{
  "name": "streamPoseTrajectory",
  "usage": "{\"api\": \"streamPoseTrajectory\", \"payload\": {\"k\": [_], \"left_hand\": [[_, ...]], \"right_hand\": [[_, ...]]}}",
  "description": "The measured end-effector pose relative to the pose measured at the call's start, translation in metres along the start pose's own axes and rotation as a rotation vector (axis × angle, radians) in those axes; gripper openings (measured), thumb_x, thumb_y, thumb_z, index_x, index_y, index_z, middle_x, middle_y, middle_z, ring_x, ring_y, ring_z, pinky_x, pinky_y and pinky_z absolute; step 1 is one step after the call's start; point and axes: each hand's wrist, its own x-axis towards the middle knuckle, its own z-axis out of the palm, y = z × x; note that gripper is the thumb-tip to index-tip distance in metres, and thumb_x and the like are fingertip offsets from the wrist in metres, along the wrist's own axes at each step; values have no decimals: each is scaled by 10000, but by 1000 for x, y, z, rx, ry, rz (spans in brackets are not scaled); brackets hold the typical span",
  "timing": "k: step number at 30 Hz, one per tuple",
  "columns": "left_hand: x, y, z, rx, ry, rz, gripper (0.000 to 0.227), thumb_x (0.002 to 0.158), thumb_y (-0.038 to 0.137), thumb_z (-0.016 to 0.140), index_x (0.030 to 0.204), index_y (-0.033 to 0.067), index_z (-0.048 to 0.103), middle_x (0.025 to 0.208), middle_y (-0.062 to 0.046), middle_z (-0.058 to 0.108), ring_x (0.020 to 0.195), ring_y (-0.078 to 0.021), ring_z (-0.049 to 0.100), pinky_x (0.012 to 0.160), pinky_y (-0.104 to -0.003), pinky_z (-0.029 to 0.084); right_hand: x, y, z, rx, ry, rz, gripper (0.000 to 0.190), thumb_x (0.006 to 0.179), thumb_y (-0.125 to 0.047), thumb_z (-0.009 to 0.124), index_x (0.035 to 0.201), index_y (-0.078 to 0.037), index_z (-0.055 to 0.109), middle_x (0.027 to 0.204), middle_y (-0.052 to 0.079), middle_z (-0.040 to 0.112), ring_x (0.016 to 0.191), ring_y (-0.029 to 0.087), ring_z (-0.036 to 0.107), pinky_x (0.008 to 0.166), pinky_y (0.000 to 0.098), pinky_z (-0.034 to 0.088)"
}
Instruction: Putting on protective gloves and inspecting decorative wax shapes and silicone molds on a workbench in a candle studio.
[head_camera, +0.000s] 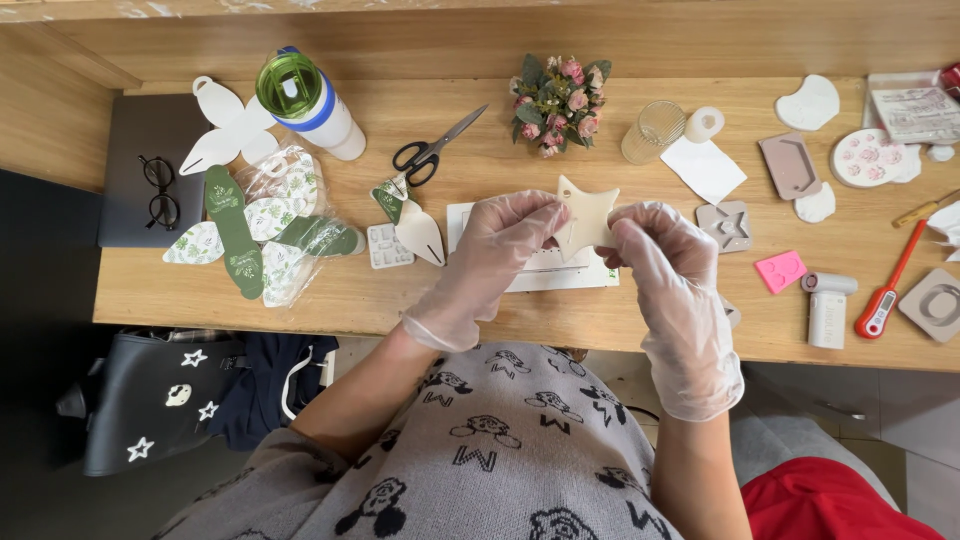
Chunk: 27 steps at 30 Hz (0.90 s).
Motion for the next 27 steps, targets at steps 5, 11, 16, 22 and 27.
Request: {"api": "streamPoseTrajectory", "payload": {"k": [5,11,16,22,27], "left_hand": [[-3,2,5,57,-42,115,182,961,58,587,829,45,711,653,3,507,678,-71,515,720,-225,482],[-4,4,13,16,-33,81,98,913,95,653,854,36,705,658,-15,528,700,-67,540,751,-253,528],[1,-4,13,2,86,41,71,844,62,726,858,-6,742,683,-96,659,685,-153,701,709,-251,564],[1,0,13,48,100,1,106,818,87,766,850,-13,750,656,-112,671,653,-154,706,681,-239,567],[1,-2,14,32,104,-8,118,835,122,764,841,4,757,682,-124,707,653,-169,719,676,-248,569]], "right_hand": [[2,18,-4,104,-49,8,64,943,-127,643,911,-82,675,791,59,666,823,118,614,784,251,464],[0,11,-5,205,-39,-41,86,951,-136,640,935,-63,684,796,58,670,818,111,611,778,247,466],[5,17,-10,204,-42,10,86,941,-137,628,896,-76,667,746,61,664,752,111,607,673,229,367],[10,16,-14,215,-58,103,107,920,-164,616,933,-91,693,701,46,644,717,68,589,591,173,290],[18,26,-17,283,-47,142,97,915,-174,624,883,-95,672,656,83,642,641,85,552,533,187,239]]}}
